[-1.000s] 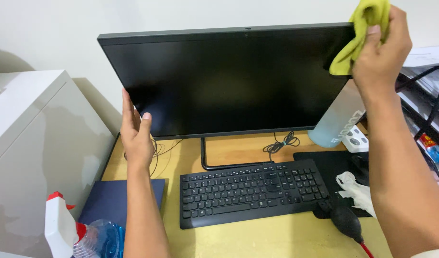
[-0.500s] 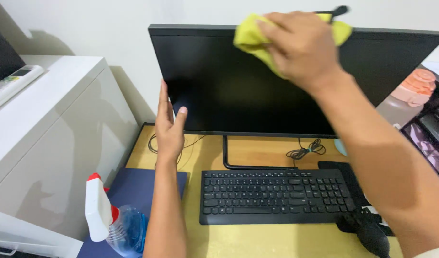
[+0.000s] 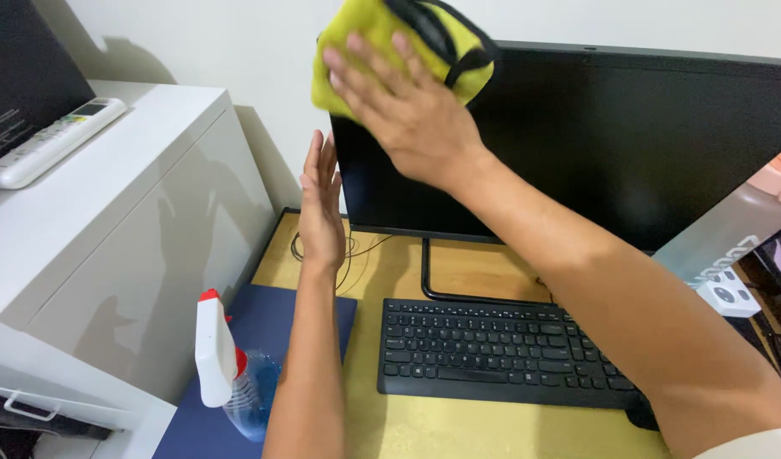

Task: Cleaning a computer monitor screen and surrounding desk area using a microfiber cloth and air blower.

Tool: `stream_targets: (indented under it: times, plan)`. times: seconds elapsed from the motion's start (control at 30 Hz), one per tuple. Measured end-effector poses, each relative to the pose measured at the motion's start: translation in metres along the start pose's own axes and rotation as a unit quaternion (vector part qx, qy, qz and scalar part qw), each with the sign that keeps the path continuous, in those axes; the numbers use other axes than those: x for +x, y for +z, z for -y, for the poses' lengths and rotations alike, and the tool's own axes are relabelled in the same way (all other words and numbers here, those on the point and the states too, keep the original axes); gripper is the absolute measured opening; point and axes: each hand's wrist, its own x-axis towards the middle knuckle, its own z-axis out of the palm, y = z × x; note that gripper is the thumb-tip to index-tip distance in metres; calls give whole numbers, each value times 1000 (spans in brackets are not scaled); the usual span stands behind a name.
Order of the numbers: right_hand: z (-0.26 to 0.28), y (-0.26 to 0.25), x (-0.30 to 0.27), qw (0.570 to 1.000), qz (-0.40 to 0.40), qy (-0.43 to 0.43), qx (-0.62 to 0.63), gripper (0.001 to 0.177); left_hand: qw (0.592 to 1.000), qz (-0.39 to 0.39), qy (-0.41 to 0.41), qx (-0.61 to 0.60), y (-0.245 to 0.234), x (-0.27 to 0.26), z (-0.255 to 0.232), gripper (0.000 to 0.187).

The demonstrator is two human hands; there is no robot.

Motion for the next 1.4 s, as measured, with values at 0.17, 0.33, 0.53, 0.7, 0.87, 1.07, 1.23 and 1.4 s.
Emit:
stream_targets:
  times: [0.17,0.33,0.53,0.7,0.87,1.07,1.23,1.4]
  plan:
    - [39,29,-44,983,137,-118,34,58,998,-1,29,-48,0,4,4,84]
    - [31,26,-31,988,94,-126,9,56,999,-19,1,-45,-1,5,-4,91]
    - [15,11,17,996,-13,-18,-90,49,999,-25,-15,-39,-3,7,-1,96]
    - [40,17,8,996,-19,40,-76,54,998,-26,-27,-41,-5,9,0,98]
    - [58,33,-26,999,49,-15,-13,56,997,-8,-13,-81,-10,8,7,100]
    - [16,0,24,990,-30,80,-108,52,994,-50,-36,-94,-6,10,3,101]
    - [39,23,0,996,-20,44,-74,51,992,-61,-39,-105,-6,10,-4,100]
    - [85,49,-47,999,14,22,-37,53,990,-61,-42,-120,-8,14,-7,99]
